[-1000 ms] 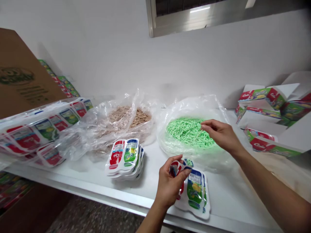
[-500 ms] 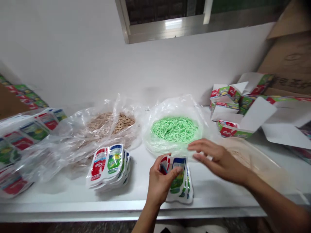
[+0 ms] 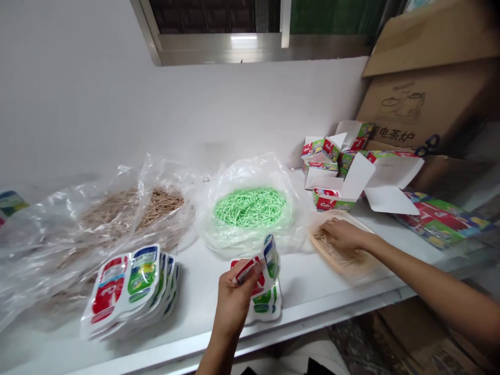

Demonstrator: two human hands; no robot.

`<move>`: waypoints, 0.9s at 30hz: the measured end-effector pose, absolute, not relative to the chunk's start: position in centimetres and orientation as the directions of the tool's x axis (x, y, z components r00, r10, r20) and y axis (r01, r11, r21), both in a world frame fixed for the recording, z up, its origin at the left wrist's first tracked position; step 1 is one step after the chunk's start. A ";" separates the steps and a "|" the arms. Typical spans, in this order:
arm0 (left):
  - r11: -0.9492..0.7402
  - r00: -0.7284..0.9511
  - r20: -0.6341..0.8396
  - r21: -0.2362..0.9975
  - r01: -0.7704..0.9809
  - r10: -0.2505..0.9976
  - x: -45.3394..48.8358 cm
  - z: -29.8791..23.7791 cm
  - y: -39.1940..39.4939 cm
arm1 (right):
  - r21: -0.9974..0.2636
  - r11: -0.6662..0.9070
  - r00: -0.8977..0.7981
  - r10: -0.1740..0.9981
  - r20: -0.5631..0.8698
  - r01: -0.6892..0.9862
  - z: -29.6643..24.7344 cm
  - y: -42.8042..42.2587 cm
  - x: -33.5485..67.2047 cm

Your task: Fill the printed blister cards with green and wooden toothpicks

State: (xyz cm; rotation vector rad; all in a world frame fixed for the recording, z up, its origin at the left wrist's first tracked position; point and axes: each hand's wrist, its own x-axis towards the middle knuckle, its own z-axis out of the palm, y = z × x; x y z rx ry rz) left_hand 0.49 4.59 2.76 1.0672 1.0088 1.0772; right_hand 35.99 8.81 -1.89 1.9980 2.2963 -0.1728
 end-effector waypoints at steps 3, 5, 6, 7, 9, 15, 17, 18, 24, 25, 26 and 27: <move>0.158 0.140 -0.136 0.974 -0.162 0.981 0.6 2.7 4.3 | -0.010 0.184 -0.184 0.970 -0.156 0.983 -2.2 9.6 35.8; 0.184 0.152 -0.160 0.970 -0.157 0.975 0.5 2.6 4.2 | 0.004 0.206 -0.202 0.965 -0.167 0.979 -2.4 9.6 36.1; 0.194 0.161 -0.169 0.968 -0.157 0.972 0.5 2.5 4.2 | 0.012 0.214 -0.209 0.963 -0.172 0.977 -2.5 9.5 36.1; 0.201 0.166 -0.175 0.967 -0.158 0.970 0.4 2.5 4.2 | 0.019 0.221 -0.214 0.961 -0.175 0.975 -2.6 9.4 36.2; 0.205 0.165 -0.179 0.965 -0.161 0.970 0.5 2.4 4.3 | 0.035 0.229 -0.219 0.959 -0.178 0.973 -2.9 9.3 36.2; 0.198 0.150 -0.173 0.964 -0.176 0.973 1.1 2.9 4.2 | 0.063 0.245 -0.230 0.956 -0.182 0.968 -4.2 9.6 35.2; 0.206 0.147 -0.181 0.962 -0.178 0.972 1.2 3.0 4.2 | 0.061 0.249 -0.235 0.955 -0.178 0.966 -4.4 9.6 34.9; 0.208 0.148 -0.183 0.961 -0.181 0.972 1.2 3.0 4.2 | 0.057 0.247 -0.234 0.957 -0.174 0.967 -4.4 9.5 34.9; 0.228 0.162 -0.193 0.945 -0.233 0.968 0.6 2.5 4.6 | -0.042 0.173 -0.176 0.979 -0.101 0.984 -3.4 9.3 36.8; 0.227 0.157 -0.192 0.941 -0.250 0.969 0.5 2.4 4.8 | -0.068 0.165 -0.170 0.982 -0.084 0.984 -3.2 9.2 37.2; 0.223 0.152 -0.187 0.938 -0.266 0.970 0.5 2.4 5.0 | -0.096 0.158 -0.165 0.984 -0.064 0.983 -3.0 9.2 37.5; 0.217 0.146 -0.182 0.934 -0.282 0.972 0.5 2.4 5.2 | -0.122 0.152 -0.158 0.987 -0.041 0.981 -2.8 9.2 37.8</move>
